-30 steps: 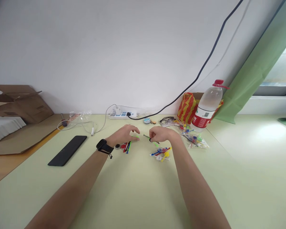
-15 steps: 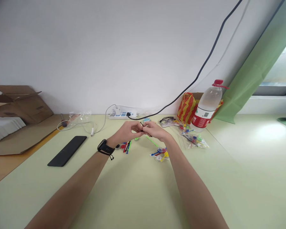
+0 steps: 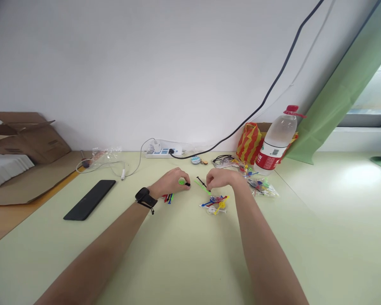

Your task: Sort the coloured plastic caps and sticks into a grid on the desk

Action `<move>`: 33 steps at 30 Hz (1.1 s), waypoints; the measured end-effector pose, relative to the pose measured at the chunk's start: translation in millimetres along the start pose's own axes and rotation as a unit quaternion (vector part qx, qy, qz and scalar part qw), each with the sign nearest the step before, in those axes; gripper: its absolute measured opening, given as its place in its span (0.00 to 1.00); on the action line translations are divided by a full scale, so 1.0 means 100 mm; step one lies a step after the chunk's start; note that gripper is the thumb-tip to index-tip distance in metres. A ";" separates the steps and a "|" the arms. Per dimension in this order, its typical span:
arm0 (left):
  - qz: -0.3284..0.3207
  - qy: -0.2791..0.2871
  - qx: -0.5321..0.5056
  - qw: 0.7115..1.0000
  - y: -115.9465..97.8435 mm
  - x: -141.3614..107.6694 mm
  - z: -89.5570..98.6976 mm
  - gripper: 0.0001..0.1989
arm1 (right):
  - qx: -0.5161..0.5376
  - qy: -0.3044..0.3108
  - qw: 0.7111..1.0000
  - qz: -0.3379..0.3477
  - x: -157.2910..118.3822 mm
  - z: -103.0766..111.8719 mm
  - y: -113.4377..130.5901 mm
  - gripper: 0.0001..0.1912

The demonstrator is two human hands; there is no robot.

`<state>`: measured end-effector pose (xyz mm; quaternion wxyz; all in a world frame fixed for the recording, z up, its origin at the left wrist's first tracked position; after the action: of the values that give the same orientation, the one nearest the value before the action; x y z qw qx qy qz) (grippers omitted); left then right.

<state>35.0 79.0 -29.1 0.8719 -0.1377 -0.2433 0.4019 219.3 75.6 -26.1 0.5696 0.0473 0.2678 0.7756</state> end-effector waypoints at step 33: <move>-0.026 -0.106 -0.157 0.982 -0.37 0.02 0.69 0.15 | 0.501 -0.127 0.851 0.095 0.17 0.01 0.55 0.22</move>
<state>22.9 60.2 46.1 0.8188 -0.2234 -0.3979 0.3484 166.7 80.2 -3.8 0.4216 0.4492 0.5394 0.5741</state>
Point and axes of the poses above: each hand's wrist, its own x-axis towards the middle knuckle, its own z-axis out of the back of the hand, y = z × x, the point moved 7 cm from there along x, towards the middle knuckle, and after that the axes turned 8 degrees about -y, right-handed, at the moved point
